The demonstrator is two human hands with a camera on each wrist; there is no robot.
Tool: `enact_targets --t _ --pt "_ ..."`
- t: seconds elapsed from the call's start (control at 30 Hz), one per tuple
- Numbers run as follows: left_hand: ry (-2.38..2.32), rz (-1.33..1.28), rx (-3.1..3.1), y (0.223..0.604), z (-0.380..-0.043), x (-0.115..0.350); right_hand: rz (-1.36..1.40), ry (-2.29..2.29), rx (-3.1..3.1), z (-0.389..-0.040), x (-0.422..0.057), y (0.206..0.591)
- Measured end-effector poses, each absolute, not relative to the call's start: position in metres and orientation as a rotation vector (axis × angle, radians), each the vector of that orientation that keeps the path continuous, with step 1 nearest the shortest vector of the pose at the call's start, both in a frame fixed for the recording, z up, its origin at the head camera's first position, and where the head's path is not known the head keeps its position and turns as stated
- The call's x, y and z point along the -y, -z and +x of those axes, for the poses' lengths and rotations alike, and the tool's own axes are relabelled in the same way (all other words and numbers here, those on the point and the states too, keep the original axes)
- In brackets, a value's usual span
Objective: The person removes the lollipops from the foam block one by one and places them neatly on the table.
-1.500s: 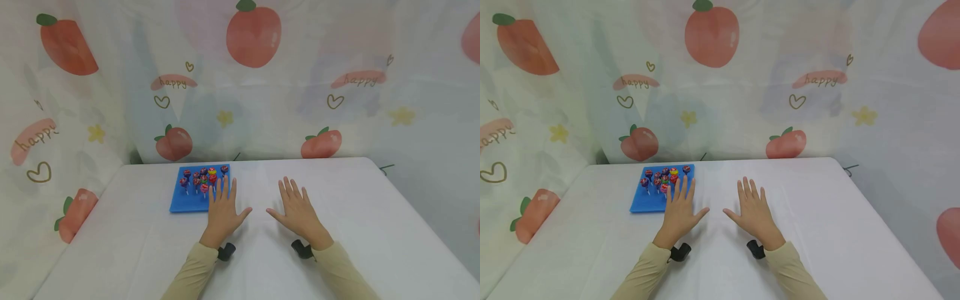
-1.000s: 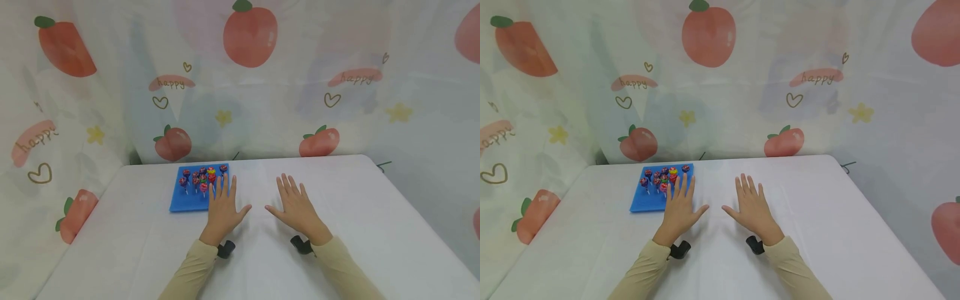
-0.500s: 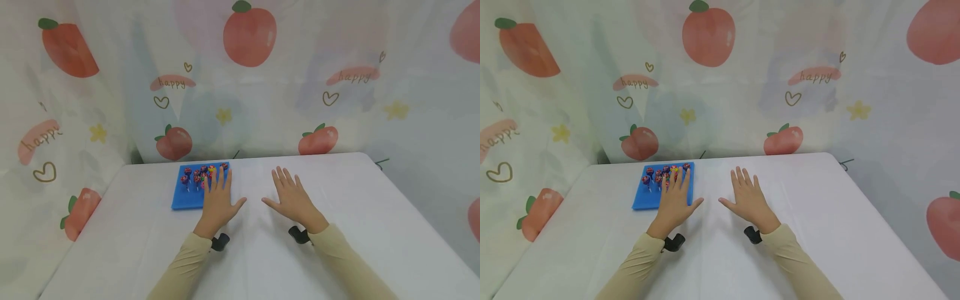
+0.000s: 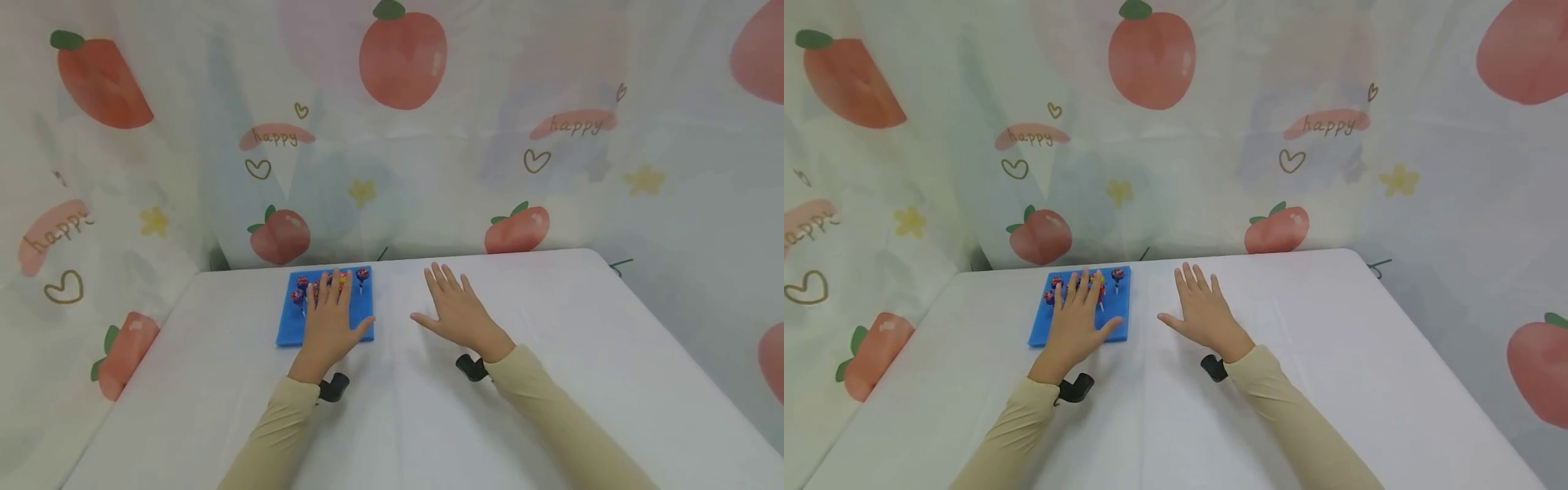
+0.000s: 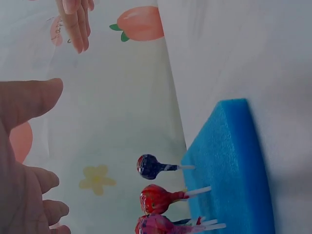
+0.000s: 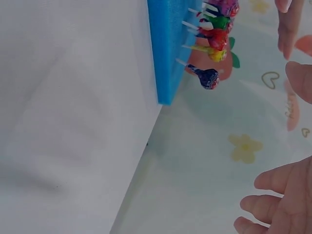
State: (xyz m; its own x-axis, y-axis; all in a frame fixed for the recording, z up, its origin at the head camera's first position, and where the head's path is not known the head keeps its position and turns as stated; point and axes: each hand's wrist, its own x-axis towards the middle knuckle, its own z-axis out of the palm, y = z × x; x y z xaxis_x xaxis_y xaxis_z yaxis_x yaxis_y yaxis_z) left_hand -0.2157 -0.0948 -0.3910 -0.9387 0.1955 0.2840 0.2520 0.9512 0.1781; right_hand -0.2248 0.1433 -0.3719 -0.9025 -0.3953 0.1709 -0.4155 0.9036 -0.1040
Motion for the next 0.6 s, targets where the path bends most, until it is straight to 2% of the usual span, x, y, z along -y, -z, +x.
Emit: enact_targets --t 0.6 --pt "0.372 -0.314 2.823 0.389 -0.221 0.15 0.698 -0.148 2.925 -0.25 -0.113 0.376"
